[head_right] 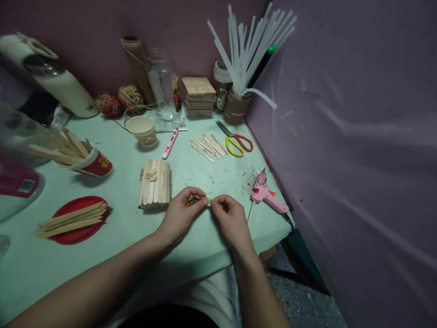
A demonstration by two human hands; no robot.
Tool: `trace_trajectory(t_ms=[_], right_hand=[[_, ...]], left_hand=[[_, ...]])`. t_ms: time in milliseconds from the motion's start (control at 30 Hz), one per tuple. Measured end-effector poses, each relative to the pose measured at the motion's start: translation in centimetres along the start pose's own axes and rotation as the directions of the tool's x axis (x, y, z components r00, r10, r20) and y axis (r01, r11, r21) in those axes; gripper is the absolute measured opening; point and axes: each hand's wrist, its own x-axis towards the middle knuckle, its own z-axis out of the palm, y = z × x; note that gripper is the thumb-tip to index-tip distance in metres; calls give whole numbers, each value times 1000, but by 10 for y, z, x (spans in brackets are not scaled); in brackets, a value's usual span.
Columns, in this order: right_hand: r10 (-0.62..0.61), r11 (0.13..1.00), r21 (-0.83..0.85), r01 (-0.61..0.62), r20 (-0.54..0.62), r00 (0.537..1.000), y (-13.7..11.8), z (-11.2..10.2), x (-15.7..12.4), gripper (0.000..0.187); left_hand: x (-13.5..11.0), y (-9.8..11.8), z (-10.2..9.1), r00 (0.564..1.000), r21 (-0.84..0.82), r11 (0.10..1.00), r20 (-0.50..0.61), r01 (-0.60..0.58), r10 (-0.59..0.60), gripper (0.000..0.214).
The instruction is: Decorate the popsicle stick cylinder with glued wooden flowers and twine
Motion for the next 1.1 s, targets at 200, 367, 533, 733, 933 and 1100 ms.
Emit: trace_trajectory(t_ms=[200,367,533,733,933,1100], right_hand=[[-8,1000,-2,8,14,1000,3,0,1,21],[-12,1000,-6,12,21,1000,2,-1,0,20],[-11,1000,-9,12,33,999,0,-1,0,19],[-14,1000,-17,15,32,999,-1,-1,-1,18],[-12,1000,-9,12,31,999,0,-1,-1,18],[5,1000,15,-5,4,1000,1,0,-1,19]], left_hand=[[-1,1,0,1000,2,1000,13,15,-15,18],[-1,3,-1,1000,14,1000,10,26,-26,17],[-1,4,0,999,27,999,5,35,-35,17],[-1,3,0,999,24,999,8,33,-33,18],[0,1,-1,1000,28,999,15,18,-19,17],[-1,4,1,998,-26,997,10,67,-67,22]])
